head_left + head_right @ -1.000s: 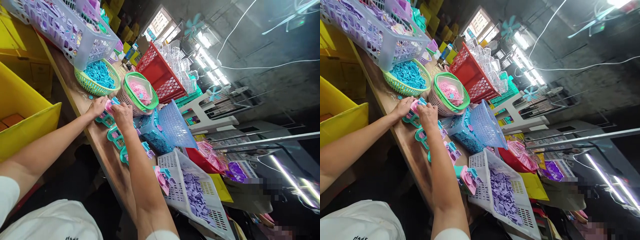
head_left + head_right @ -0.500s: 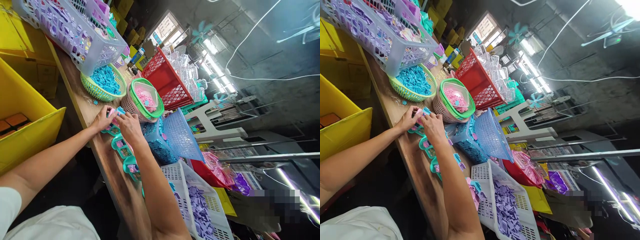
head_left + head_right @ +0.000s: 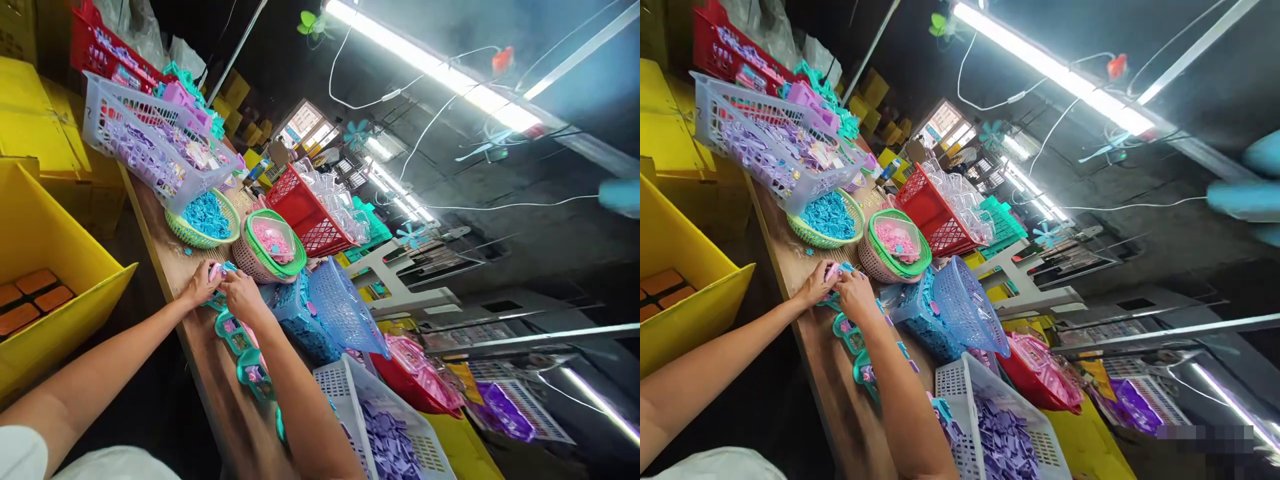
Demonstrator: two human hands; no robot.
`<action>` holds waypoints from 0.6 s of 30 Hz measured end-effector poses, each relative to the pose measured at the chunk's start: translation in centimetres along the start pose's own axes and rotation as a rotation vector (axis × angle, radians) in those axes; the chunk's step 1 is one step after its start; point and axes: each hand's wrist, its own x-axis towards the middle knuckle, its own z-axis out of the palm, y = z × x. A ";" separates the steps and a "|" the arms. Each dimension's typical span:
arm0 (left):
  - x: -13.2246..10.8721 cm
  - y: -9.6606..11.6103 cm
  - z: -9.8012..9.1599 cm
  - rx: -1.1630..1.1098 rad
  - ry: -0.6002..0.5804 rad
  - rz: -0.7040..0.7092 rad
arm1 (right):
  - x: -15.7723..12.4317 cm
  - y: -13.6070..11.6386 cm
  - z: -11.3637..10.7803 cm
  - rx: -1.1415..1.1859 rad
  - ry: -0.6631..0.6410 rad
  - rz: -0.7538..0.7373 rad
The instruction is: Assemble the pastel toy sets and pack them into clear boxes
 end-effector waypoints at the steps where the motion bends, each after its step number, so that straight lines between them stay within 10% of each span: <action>1: 0.0 0.1 -0.2 0.015 -0.015 -0.002 | 0.0 0.0 -0.3 -0.002 -0.015 -0.009; 12: 1.8 2.5 -3.6 0.164 -0.189 0.044 | 2.4 4.4 -5.6 0.042 -0.113 -0.239; 18: 11.3 4.6 -6.0 0.399 -0.012 0.088 | 12.1 10.5 -6.7 0.155 0.117 -0.063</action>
